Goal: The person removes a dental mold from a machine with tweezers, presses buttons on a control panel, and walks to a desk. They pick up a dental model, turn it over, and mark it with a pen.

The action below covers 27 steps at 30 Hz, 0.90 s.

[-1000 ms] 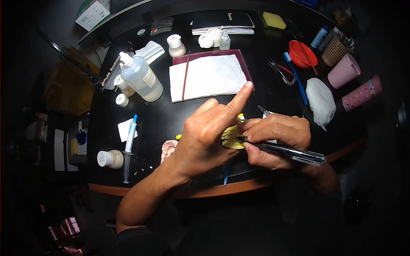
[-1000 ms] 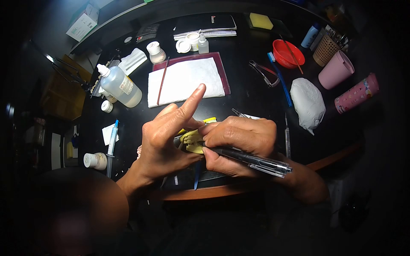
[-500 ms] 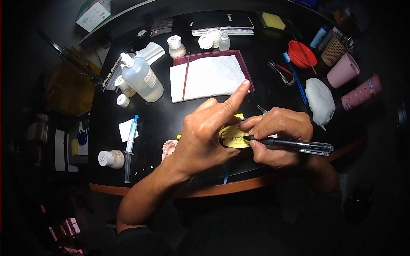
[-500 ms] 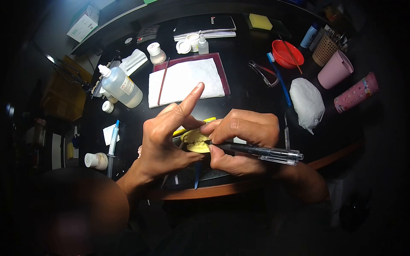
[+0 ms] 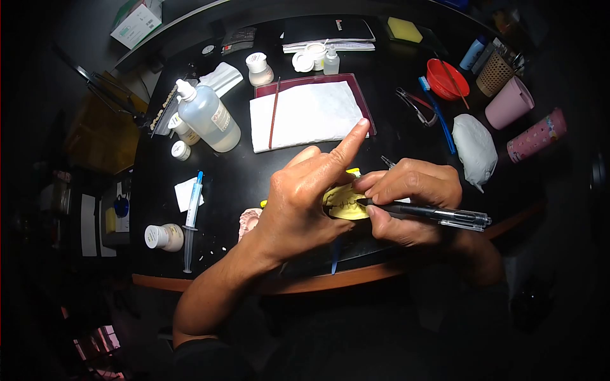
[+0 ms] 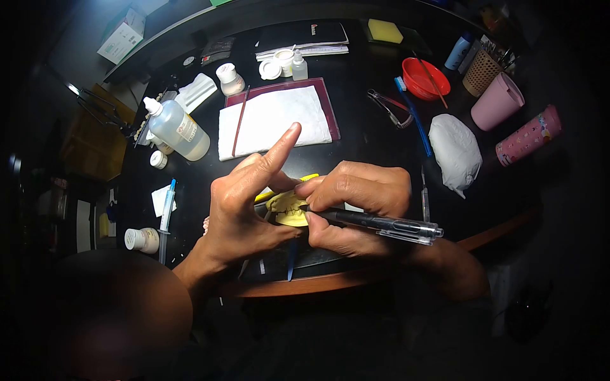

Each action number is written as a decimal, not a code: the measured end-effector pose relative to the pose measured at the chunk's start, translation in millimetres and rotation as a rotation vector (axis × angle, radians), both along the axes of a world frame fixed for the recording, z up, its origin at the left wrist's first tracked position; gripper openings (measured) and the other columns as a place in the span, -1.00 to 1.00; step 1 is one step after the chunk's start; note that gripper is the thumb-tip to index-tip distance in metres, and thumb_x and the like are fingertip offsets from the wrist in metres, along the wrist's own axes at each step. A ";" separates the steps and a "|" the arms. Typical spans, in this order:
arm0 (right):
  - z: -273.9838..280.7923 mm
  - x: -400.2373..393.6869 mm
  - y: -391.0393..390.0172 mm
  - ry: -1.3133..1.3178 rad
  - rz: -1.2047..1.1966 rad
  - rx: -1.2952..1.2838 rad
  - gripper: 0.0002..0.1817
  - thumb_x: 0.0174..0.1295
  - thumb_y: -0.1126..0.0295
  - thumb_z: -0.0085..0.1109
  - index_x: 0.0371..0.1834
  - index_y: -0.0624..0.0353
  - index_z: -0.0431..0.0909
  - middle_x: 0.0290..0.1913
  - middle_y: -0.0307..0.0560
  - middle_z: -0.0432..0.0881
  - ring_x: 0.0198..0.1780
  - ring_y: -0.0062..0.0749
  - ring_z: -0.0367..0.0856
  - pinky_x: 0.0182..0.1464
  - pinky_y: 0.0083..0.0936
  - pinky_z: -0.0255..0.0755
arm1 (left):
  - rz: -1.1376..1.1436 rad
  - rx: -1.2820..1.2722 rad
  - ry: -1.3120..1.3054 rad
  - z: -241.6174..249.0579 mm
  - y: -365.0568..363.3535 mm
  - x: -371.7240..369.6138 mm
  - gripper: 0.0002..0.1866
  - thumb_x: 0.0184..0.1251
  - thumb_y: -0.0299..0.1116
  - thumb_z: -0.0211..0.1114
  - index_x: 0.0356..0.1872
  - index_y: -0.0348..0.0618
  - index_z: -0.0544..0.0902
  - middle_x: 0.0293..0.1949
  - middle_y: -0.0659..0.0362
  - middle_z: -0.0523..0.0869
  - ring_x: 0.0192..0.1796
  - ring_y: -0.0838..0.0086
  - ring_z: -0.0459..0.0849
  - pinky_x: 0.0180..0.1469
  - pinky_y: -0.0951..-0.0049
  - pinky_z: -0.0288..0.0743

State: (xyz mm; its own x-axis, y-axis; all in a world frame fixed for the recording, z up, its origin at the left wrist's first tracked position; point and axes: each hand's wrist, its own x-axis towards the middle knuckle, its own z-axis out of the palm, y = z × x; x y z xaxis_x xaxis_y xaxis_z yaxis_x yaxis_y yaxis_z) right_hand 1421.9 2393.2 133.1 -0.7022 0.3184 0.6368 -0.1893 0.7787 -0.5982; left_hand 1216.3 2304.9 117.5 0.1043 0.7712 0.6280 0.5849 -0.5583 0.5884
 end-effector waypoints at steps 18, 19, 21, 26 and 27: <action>1.7 0.5 -0.7 -0.010 0.001 0.018 -0.80 0.09 0.68 0.49 -0.26 0.29 0.67 -0.30 0.00 0.78 -0.18 -0.21 0.91 0.06 -0.25 0.87 | 0.005 0.013 0.020 0.6 -0.5 -0.3 0.10 -0.09 -0.48 0.69 0.65 -0.18 0.44 -0.33 0.15 0.77 -0.34 0.33 0.61 -0.20 0.30 0.54; 1.7 0.3 -0.6 -0.008 0.004 0.017 -0.80 0.09 0.68 0.49 -0.26 0.29 0.67 -0.30 0.00 0.78 -0.18 -0.21 0.91 0.06 -0.25 0.87 | 0.006 0.012 0.021 0.7 -0.4 -0.4 0.09 -0.09 -0.48 0.69 0.65 -0.18 0.44 -0.34 0.14 0.77 -0.34 0.33 0.61 -0.20 0.30 0.54; 1.6 0.4 -1.0 -0.006 0.000 0.016 -0.80 0.09 0.68 0.50 -0.26 0.29 0.67 -0.30 -0.01 0.78 -0.18 -0.21 0.90 0.06 -0.26 0.87 | 0.005 0.010 0.016 1.2 -0.5 -0.3 0.09 -0.08 -0.48 0.69 0.65 -0.18 0.44 -0.34 0.14 0.77 -0.34 0.33 0.60 -0.20 0.30 0.54; 3.2 1.4 -1.2 -0.027 -0.013 0.010 -0.80 0.08 0.67 0.50 -0.27 0.29 0.67 -0.30 -0.01 0.79 -0.19 -0.21 0.90 0.08 -0.24 0.87 | 0.011 0.009 0.020 0.3 -0.7 0.2 0.09 -0.08 -0.47 0.69 0.64 -0.19 0.44 -0.34 0.14 0.77 -0.35 0.33 0.59 -0.21 0.30 0.53; 2.7 1.6 -1.1 -0.024 -0.011 0.006 -0.80 0.08 0.67 0.50 -0.27 0.29 0.67 -0.31 -0.01 0.80 -0.19 -0.21 0.90 0.08 -0.24 0.87 | 0.012 0.006 0.026 0.9 -0.9 -0.2 0.09 -0.08 -0.47 0.69 0.64 -0.19 0.44 -0.34 0.14 0.77 -0.35 0.33 0.59 -0.21 0.30 0.53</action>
State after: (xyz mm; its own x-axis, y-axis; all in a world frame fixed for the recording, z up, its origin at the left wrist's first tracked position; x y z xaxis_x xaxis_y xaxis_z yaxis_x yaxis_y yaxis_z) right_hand 1423.5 2392.2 135.8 -0.7139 0.3223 0.6217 -0.1666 0.7841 -0.5978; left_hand 1216.1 2304.0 118.3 0.1112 0.7684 0.6302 0.6067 -0.5547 0.5694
